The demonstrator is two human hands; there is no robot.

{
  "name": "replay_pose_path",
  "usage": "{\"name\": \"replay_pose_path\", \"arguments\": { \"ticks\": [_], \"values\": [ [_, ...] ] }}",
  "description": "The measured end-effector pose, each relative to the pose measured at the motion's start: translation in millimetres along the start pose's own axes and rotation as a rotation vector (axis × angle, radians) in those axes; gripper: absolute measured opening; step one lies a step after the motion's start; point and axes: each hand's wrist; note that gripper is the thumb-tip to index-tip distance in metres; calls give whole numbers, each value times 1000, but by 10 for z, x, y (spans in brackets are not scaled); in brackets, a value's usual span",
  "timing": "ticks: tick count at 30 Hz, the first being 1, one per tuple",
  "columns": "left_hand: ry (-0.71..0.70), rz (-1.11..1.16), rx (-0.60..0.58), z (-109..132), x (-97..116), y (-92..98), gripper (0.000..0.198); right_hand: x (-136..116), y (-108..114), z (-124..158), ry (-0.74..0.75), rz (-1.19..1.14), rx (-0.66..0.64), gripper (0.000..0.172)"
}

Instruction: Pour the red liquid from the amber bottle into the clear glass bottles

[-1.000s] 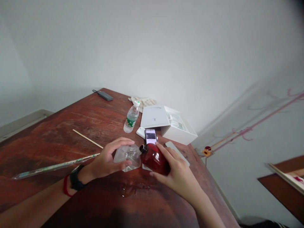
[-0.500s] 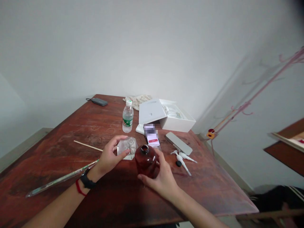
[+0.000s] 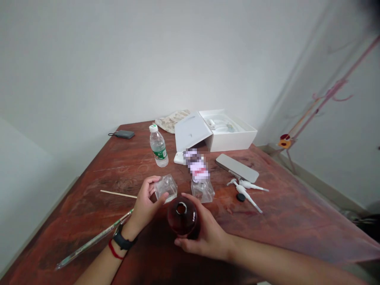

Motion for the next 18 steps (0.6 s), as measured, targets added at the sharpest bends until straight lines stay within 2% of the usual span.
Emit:
{"name": "replay_pose_path", "arguments": {
  "ticks": [5, 13, 18],
  "values": [
    [6, -38, -59, 38, 36, -8, 53, 0, 68, 4, -34, -52, 36, 103],
    [26, -107, -124, 95, 83, 1, 63, -8, 73, 14, -67, -29, -17, 102],
    [-68, -225, -129, 76, 63, 37, 61, -12, 71, 9, -64, 2, -32, 99]
  ]
}}
Point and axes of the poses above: each hand's wrist, its own z-axis away from the middle knuckle, its own y-axis out of the back of the hand, x = y × z, and after that the axes turned 12 degrees about x, right-handed
